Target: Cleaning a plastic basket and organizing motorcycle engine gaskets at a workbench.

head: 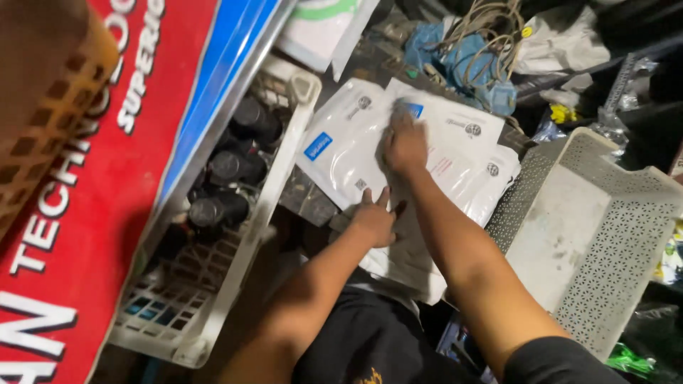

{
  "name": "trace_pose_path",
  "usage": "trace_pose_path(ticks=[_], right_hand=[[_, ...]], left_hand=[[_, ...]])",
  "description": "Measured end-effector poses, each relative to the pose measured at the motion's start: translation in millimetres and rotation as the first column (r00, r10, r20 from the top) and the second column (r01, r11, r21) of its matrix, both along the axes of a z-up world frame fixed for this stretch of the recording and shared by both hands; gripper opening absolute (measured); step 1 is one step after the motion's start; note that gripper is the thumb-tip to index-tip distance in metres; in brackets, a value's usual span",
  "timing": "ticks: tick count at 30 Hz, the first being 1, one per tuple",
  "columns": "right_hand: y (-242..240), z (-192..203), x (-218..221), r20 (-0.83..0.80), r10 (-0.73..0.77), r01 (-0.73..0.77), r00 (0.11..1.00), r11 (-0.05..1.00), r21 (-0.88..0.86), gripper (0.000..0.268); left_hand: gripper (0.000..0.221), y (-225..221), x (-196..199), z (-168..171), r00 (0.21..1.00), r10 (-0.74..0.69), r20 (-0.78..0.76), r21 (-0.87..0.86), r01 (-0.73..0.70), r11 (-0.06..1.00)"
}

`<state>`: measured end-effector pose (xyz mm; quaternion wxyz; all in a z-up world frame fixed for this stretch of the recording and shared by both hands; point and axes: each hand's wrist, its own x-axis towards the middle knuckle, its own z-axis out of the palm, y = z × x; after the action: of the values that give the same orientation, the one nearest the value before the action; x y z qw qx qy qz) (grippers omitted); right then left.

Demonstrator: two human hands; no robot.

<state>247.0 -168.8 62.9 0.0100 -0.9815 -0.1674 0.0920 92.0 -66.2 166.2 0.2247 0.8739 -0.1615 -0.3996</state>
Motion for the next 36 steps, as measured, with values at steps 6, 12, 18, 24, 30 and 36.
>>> trace_pose_path(ticks=[6, 12, 18, 24, 30, 36], right_hand=[[34, -2, -39, -0.124, 0.799, -0.754, 0.589, 0.598, 0.273, 0.059], [72, -22, -1, -0.323, 0.163, -0.173, 0.932, 0.985, -0.003, 0.070], [82, -15, 51, -0.219, -0.005, 0.013, 0.976, 0.999, 0.035, 0.063], [28, -15, -4, 0.144, 0.700, -0.694, 0.700, 0.618, 0.370, 0.022], [-54, 37, -58, -0.096, 0.462, -0.471, 0.881, 0.877, -0.095, 0.050], [-117, 23, -92, 0.166, -0.054, 0.047, 0.985, 0.998, 0.040, 0.061]], left_hand=[[0.052, -12, -4, -48, 1.000, 0.004, 0.025, -0.019, -0.004, 1.000], [0.049, -29, 15, -56, 0.990, -0.007, -0.139, 0.084, 0.019, 0.996], [0.049, -34, 26, -84, 0.988, 0.014, -0.152, 0.119, 0.004, 0.993], [0.041, -42, 17, -102, 0.999, -0.029, -0.032, 0.171, 0.034, 0.985], [0.055, -20, 31, -16, 0.986, -0.127, -0.112, 0.182, 0.146, 0.972], [0.062, -18, 18, -30, 0.985, -0.142, -0.099, 0.215, 0.161, 0.963]])
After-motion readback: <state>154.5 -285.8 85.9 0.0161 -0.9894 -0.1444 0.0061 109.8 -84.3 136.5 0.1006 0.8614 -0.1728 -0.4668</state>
